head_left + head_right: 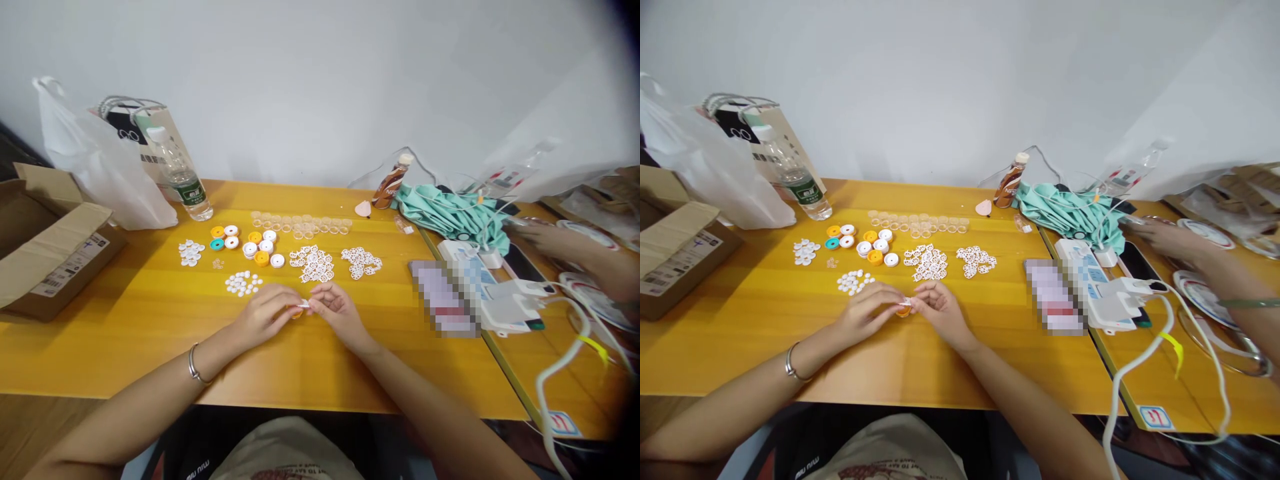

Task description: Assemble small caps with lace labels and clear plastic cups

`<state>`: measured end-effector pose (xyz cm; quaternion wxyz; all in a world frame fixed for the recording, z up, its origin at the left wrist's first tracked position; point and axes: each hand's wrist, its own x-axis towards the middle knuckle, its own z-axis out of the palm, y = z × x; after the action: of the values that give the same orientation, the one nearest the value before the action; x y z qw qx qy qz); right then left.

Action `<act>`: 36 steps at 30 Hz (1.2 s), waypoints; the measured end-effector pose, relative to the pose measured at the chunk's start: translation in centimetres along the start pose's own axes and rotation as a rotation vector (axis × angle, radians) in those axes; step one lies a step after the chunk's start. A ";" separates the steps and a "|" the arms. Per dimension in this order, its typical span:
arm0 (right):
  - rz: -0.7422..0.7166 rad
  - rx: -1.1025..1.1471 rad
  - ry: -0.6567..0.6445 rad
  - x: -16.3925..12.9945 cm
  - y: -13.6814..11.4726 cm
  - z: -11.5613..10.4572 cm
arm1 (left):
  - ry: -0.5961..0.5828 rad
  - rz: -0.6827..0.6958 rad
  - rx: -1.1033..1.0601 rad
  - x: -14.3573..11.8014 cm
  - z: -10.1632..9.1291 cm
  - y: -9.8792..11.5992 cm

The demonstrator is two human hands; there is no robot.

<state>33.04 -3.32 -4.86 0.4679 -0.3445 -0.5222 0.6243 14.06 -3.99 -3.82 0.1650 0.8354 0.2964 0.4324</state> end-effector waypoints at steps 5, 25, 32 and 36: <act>0.079 0.078 -0.035 0.3 0.2 -0.2 | -0.030 0.094 0.067 0.0 -0.1 -0.1; 0.029 -0.019 0.151 0.5 0.1 -0.9 | -0.010 -0.062 0.055 1.2 -0.9 -0.6; 0.005 0.012 0.302 0.8 0.2 -1.5 | -0.280 -0.262 0.198 4.3 0.6 -3.7; 0.013 -0.005 0.296 0.9 0.1 -1.5 | -0.309 -0.299 0.226 5.1 2.2 -4.3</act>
<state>34.09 -2.02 -5.23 0.5350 -0.4374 -0.4466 0.5683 16.68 2.50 -4.19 0.1761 0.8517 0.4343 0.2344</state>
